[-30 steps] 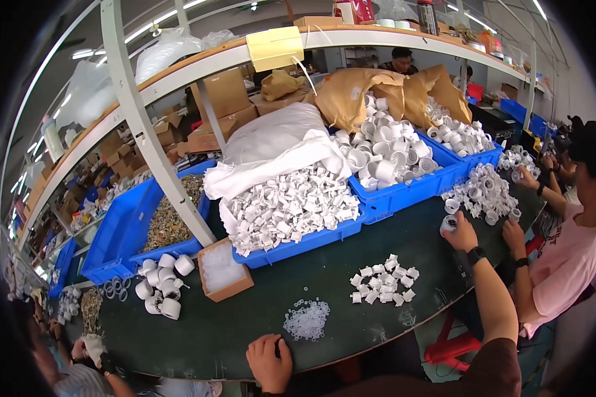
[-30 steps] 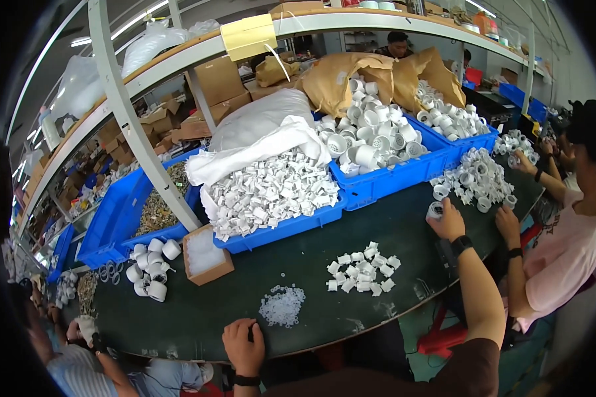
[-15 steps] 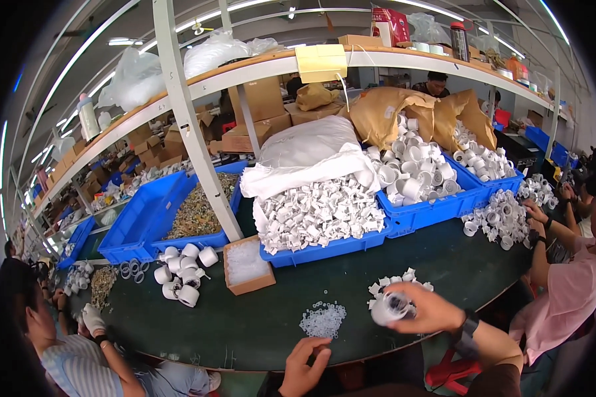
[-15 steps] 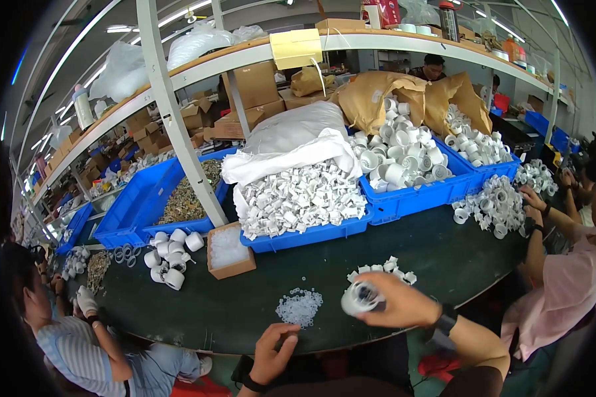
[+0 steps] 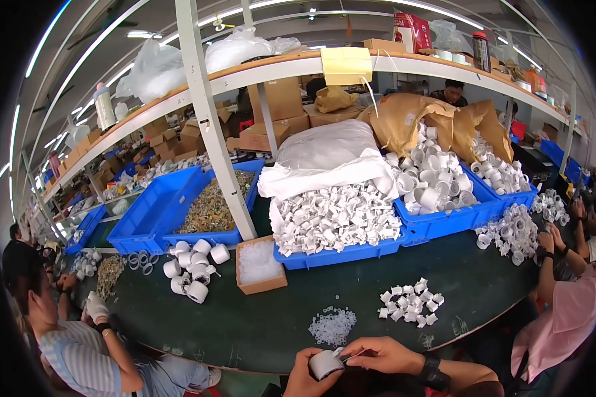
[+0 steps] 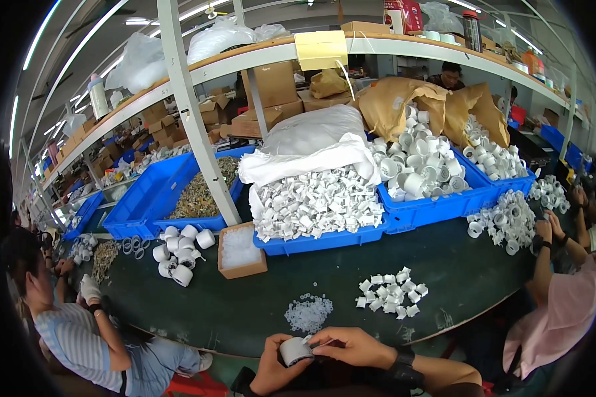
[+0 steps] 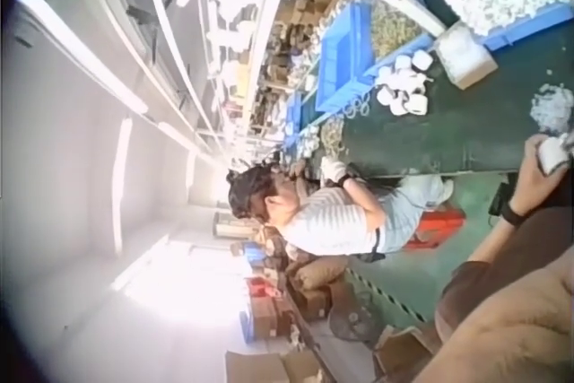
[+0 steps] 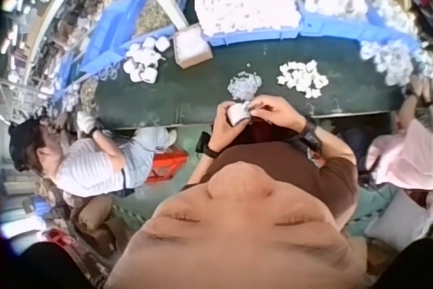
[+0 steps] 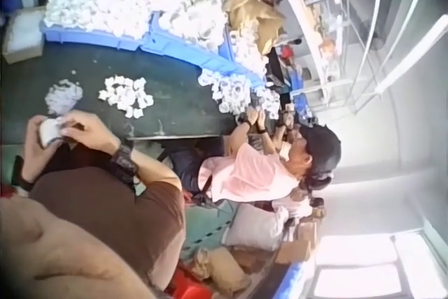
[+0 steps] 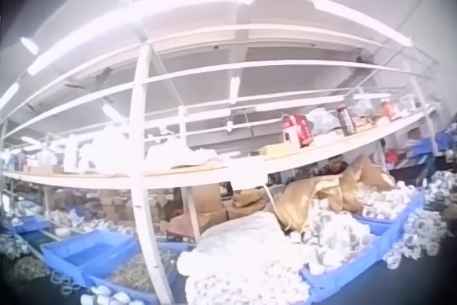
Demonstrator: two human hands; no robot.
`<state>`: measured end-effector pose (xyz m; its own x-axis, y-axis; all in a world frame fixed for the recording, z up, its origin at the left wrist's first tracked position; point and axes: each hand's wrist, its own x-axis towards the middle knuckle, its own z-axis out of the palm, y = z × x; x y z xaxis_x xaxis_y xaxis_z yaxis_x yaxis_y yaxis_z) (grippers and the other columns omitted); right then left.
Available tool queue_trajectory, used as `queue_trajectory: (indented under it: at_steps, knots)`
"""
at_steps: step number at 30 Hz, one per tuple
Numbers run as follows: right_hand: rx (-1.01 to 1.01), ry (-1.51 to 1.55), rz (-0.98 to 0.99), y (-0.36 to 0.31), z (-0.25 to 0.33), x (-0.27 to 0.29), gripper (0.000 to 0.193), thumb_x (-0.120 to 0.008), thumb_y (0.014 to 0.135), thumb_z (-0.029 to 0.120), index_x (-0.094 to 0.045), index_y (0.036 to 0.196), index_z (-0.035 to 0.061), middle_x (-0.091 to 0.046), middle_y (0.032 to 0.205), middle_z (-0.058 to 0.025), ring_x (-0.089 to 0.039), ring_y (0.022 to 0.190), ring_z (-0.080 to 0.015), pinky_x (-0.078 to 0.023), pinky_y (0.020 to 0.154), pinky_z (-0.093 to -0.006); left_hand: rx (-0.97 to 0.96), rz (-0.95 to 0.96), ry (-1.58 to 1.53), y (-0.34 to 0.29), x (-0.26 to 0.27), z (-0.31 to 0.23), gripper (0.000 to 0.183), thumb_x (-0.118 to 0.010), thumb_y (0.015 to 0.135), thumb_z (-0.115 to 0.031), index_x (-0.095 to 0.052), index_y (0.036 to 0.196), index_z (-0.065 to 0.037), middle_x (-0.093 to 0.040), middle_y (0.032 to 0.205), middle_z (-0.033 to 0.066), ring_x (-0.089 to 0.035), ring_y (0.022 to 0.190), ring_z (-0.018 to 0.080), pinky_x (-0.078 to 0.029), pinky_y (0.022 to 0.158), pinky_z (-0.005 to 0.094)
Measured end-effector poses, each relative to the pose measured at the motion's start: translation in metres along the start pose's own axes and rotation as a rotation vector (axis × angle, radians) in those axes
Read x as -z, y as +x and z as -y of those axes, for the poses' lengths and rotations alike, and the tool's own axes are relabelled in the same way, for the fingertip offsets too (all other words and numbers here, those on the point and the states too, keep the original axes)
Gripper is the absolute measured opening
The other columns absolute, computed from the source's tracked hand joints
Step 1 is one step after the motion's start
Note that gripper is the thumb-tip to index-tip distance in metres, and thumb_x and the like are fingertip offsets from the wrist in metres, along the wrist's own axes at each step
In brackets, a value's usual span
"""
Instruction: The person picks up a camera housing and a small white component, then inserts the component into the housing. They then pick up a small white ring, fit it onto the assembly, and place the finished part on the table.
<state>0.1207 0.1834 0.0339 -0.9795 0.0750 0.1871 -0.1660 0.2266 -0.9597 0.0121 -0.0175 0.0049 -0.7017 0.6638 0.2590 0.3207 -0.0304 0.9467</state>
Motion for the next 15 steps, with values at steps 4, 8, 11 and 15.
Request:
queue_trajectory:
  at_steps: [4, 8, 11, 15]
  knots:
    - [-0.226, 0.349, 0.019, 0.002, -0.01, -0.012, 0.019, -0.066, 0.101, 0.012, -0.068, 0.117, 0.0011, -0.07, 0.103, -0.0029, -0.064, 0.086, -0.0061, -0.053, 0.079, -0.023, -0.093, 0.039, 0.13, 0.004, 0.001, 0.009, 0.068, -0.085, 0.082, -0.018, -0.046, 0.134, 0.0, -0.058, 0.121, 0.0168, -0.062, 0.107, 0.0238, -0.051, 0.095, 0.0349]
    - [-0.119, 0.321, -0.026, 0.011, -0.01, -0.021, 0.018, -0.065, 0.102, 0.011, -0.068, 0.116, 0.0008, -0.072, 0.105, -0.0051, -0.066, 0.091, -0.0092, -0.054, 0.082, -0.024, -0.245, 0.096, 0.456, 0.01, -0.001, -0.013, 0.039, -0.075, 0.087, -0.01, -0.058, 0.12, 0.001, -0.061, 0.116, 0.0179, -0.064, 0.099, 0.0282, -0.051, 0.091, 0.0366]
    - [0.018, 0.12, -0.033, 0.017, 0.002, -0.024, 0.016, -0.067, 0.1, 0.009, -0.07, 0.113, 0.0018, -0.073, 0.106, -0.0075, -0.068, 0.094, -0.0134, -0.054, 0.083, -0.0263, -0.214, 0.037, 0.276, 0.002, -0.006, 0.005, 0.03, -0.063, 0.095, -0.012, -0.059, 0.122, -0.001, -0.056, 0.118, 0.0197, -0.058, 0.107, 0.0391, -0.046, 0.099, 0.0444]
    - [0.154, -0.108, -0.091, 0.015, -0.001, -0.028, 0.012, -0.073, 0.094, 0.008, -0.074, 0.106, 0.0036, -0.073, 0.102, -0.0082, -0.068, 0.093, -0.0182, -0.054, 0.081, -0.0304, -0.14, -0.045, 0.215, -0.003, -0.01, 0.005, 0.024, -0.061, 0.097, -0.013, -0.062, 0.117, 0.0, -0.059, 0.114, 0.0201, -0.058, 0.106, 0.0403, -0.047, 0.097, 0.0457]
